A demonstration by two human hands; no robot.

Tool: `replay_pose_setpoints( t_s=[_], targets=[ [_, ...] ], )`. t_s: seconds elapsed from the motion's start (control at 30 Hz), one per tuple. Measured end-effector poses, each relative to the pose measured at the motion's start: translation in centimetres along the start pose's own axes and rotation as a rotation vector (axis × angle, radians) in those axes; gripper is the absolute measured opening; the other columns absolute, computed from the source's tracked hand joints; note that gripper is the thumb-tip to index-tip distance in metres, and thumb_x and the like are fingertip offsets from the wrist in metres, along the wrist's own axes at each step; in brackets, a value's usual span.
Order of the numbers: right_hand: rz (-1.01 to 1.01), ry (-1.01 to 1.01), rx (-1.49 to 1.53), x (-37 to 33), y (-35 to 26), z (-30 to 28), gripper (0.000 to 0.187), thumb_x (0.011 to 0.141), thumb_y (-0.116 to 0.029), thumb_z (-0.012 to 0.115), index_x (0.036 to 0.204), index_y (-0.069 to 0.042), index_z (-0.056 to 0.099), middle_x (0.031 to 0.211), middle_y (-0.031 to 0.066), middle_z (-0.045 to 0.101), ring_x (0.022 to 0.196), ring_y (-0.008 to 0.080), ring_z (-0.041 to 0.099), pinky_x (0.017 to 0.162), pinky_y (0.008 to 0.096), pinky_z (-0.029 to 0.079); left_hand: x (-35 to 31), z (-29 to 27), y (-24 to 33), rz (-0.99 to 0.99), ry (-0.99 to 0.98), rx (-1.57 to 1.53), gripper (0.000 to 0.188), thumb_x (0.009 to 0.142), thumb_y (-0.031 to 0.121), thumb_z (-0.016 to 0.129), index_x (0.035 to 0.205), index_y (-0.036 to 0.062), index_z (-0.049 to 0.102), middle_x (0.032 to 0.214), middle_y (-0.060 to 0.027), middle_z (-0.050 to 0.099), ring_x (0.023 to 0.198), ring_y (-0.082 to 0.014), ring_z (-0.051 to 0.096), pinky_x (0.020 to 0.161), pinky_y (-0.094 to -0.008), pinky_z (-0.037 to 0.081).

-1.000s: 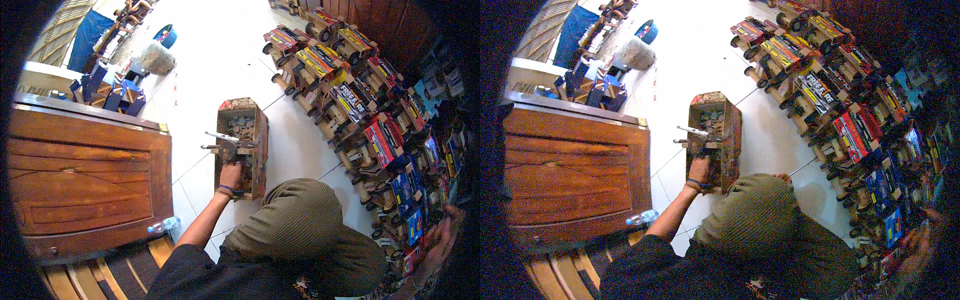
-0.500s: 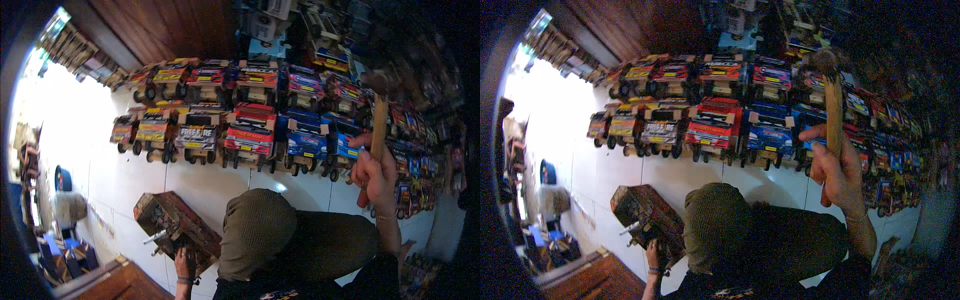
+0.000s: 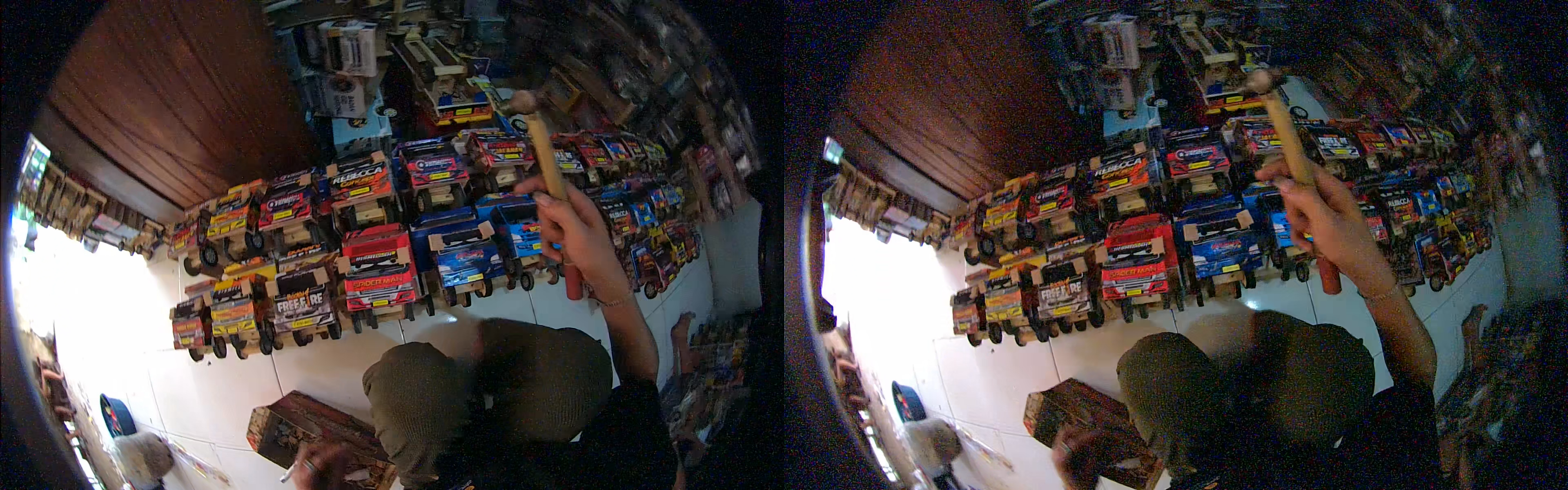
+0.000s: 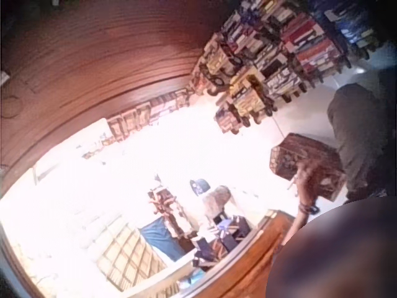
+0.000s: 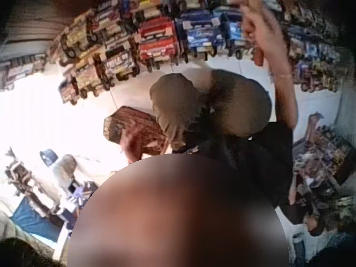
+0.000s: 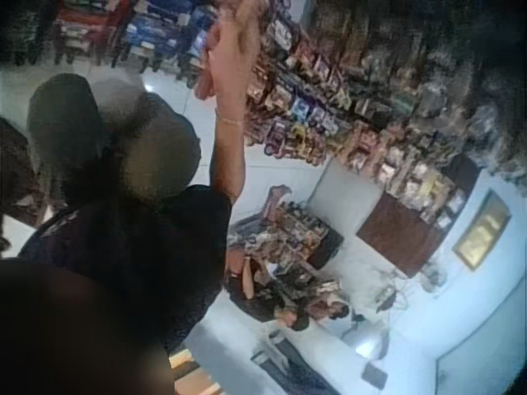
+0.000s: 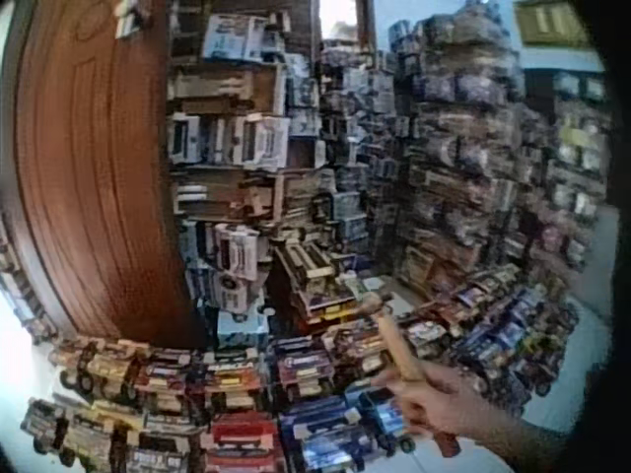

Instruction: The person uses a hammer to tap small wooden pieces onto toy trucks displayed on a wall rack. They repeatedly pick up trucks, align the pieces, and tap them into place before returning the trucks to the rack.

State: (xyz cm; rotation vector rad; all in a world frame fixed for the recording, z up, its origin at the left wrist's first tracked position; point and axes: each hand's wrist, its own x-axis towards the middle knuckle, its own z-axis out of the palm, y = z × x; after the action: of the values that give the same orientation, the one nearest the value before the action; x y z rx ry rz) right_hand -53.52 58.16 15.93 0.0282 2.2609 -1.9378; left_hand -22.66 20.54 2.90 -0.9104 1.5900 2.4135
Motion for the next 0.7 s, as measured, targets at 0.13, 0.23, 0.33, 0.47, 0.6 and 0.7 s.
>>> replay_pose_setpoints(
  t_s=[0.13,0.23,0.33,0.47,0.6,0.7],
  targets=[
    [0.049,-0.017,0.006,1.5,1.7,-1.4,0.025,0.102,-0.020,0.051,0.123,-0.010,0.061,0.062,-0.0092,0.034,0.051,0.0008,0.032,0.042,0.0195,0.032,8.9,8.5,11.3,0.547,-0.047,0.850,0.018,0.083,0.004,0.074,0.100,-0.0017,0.069,0.095,-0.0112,0.070,0.087,-0.0163,0.065,0.081,-0.0315,0.052],
    [0.047,-0.006,-0.045,2.1,2.4,-3.1,0.026,0.102,-0.020,0.050,0.122,-0.008,0.061,0.062,-0.0085,0.034,0.050,0.0012,0.032,0.043,0.0201,0.031,14.5,16.1,16.0,0.407,-0.253,0.737,0.034,0.089,0.004,0.069,0.123,0.0041,0.064,0.112,-0.0101,0.068,0.103,-0.0150,0.063,0.088,-0.0290,0.052],
    [0.097,0.017,-0.086,3.0,2.9,-4.8,0.025,0.103,-0.018,0.049,0.122,-0.007,0.060,0.061,-0.0087,0.033,0.049,0.0010,0.030,0.043,0.0198,0.029,20.1,23.7,17.5,0.465,-0.522,0.558,0.041,0.093,0.006,0.066,0.132,0.0008,0.055,0.117,-0.0103,0.066,0.116,-0.0191,0.062,0.095,-0.0313,0.053],
    [0.054,-0.098,-0.097,5.5,3.4,-8.3,0.023,0.103,-0.017,0.049,0.122,-0.007,0.058,0.062,-0.0099,0.034,0.050,0.0004,0.029,0.044,0.0191,0.027,27.1,30.7,17.0,0.453,-0.619,0.473,0.041,0.095,0.006,0.062,0.134,-0.0004,0.051,0.116,-0.0112,0.066,0.118,-0.0215,0.062,0.097,-0.0321,0.054],
    [0.083,-0.216,-0.025,8.0,3.8,-11.1,0.023,0.104,-0.017,0.049,0.123,-0.008,0.058,0.063,-0.0097,0.034,0.052,0.0001,0.032,0.045,0.0190,0.028,32.9,34.9,16.8,0.283,-0.558,0.425,0.038,0.095,0.008,0.063,0.131,0.0004,0.053,0.110,-0.0098,0.067,0.107,-0.0191,0.067,0.093,-0.0285,0.056],
    [0.091,-0.230,-0.052,9.4,3.9,-11.5,0.025,0.104,-0.017,0.049,0.126,-0.008,0.057,0.063,-0.0094,0.033,0.052,0.0009,0.032,0.046,0.0197,0.028,35.2,35.7,17.5,0.248,-0.468,0.703,0.030,0.093,0.012,0.068,0.120,0.0000,0.063,0.102,-0.0080,0.069,0.096,-0.0156,0.068,0.086,-0.0250,0.057]
  ],
)
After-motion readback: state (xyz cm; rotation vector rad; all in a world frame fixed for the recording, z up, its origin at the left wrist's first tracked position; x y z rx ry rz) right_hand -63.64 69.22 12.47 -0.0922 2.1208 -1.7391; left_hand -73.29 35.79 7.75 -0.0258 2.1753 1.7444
